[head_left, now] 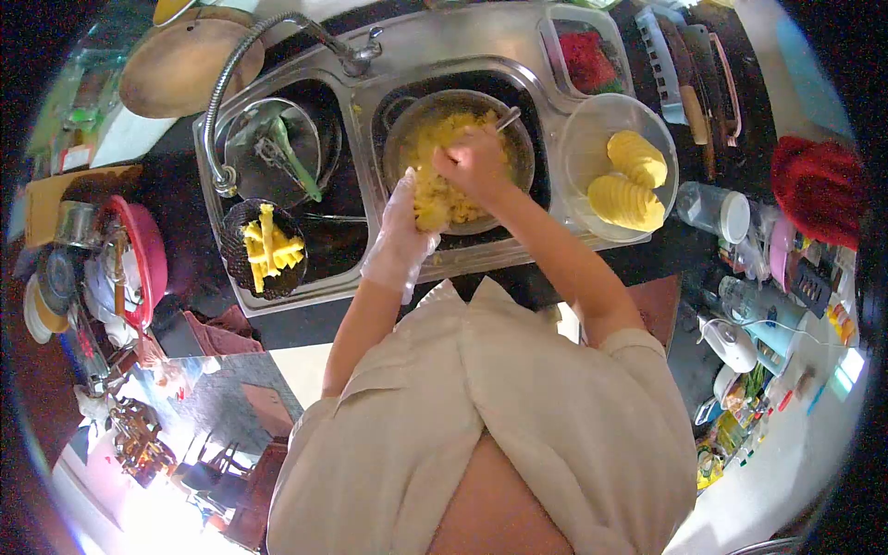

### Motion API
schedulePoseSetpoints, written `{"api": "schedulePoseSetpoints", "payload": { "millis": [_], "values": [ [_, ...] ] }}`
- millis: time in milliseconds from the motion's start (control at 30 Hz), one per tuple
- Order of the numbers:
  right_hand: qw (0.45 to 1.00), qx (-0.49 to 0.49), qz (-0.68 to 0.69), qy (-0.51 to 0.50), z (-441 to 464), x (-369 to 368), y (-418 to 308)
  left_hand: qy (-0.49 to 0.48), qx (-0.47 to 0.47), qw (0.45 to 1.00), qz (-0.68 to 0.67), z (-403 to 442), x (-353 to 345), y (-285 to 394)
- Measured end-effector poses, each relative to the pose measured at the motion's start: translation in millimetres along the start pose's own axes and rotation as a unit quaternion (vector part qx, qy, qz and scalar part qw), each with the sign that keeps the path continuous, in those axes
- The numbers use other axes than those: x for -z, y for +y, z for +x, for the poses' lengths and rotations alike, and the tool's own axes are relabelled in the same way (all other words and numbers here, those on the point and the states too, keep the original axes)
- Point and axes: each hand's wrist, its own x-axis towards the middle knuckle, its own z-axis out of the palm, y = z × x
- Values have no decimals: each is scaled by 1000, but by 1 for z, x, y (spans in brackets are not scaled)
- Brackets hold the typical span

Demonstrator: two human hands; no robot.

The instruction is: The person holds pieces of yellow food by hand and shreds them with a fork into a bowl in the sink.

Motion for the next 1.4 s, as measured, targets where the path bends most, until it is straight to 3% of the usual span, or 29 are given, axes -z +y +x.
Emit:
{"api": "schedulePoseSetpoints", "payload": {
  "millis": [133,167,233,333,400,467,533,700,767,800,833,867,933,967,1033,1200,1233,1300,1333,1367,1400],
  "values": [
    [999,-31,-18,-27,4,10,-8,-16,-24,1000,-10,9,15,2],
    [998,-42,11,-54,1,11,-19,-40,-107,984,134,15,30,1],
    [997,-40,36,-51,-4,9,-17,-71,-183,940,279,26,40,-3],
    [997,-9,-33,-63,-19,-11,9,-59,-154,966,197,18,32,-6],
    [998,-28,-26,-51,-9,-2,12,-33,-24,999,24,0,11,4],
    [997,-59,-16,-47,-8,5,-3,-74,-76,991,83,28,50,-5],
    [999,0,19,-29,-7,2,-18,-120,-126,974,144,30,48,-4],
    [997,-31,-55,-43,-15,-11,33,-41,-54,995,74,-8,7,3],
    [995,-24,-85,-52,-21,-14,40,-41,-45,997,50,8,25,0],
    [994,-56,-90,-31,-6,-4,36,-47,-44,998,20,19,26,2],
    [990,-98,-97,-11,2,4,32,36,-21,999,-3,14,15,5],
    [989,-108,-99,-14,4,7,26,40,-12,999,2,7,14,6],
    [948,-223,-141,-181,10,5,19,22,-31,999,6,2,12,8],
    [947,-223,-142,-182,10,6,14,8,-35,999,-8,3,7,10],
    [915,-328,-71,-222,7,8,2,-16,-40,999,-31,-2,-2,13],
    [899,-400,49,-172,-48,6,-14,-71,-26,995,-70,0,-4,7],
    [892,-423,83,-140,-56,8,-18,-78,-212,955,190,5,3,-3],
    [895,-425,63,-120,-66,16,-23,-87,-374,816,431,18,15,-15],
    [899,-422,50,-103,-66,20,-27,-146,-186,955,181,27,17,-13],
    [899,-424,49,-101,-67,27,-33,-184,25,978,-91,33,20,-12],
    [882,-446,31,-147,-64,37,-39,-185,27,978,-87,32,15,-11]
  ]
}}
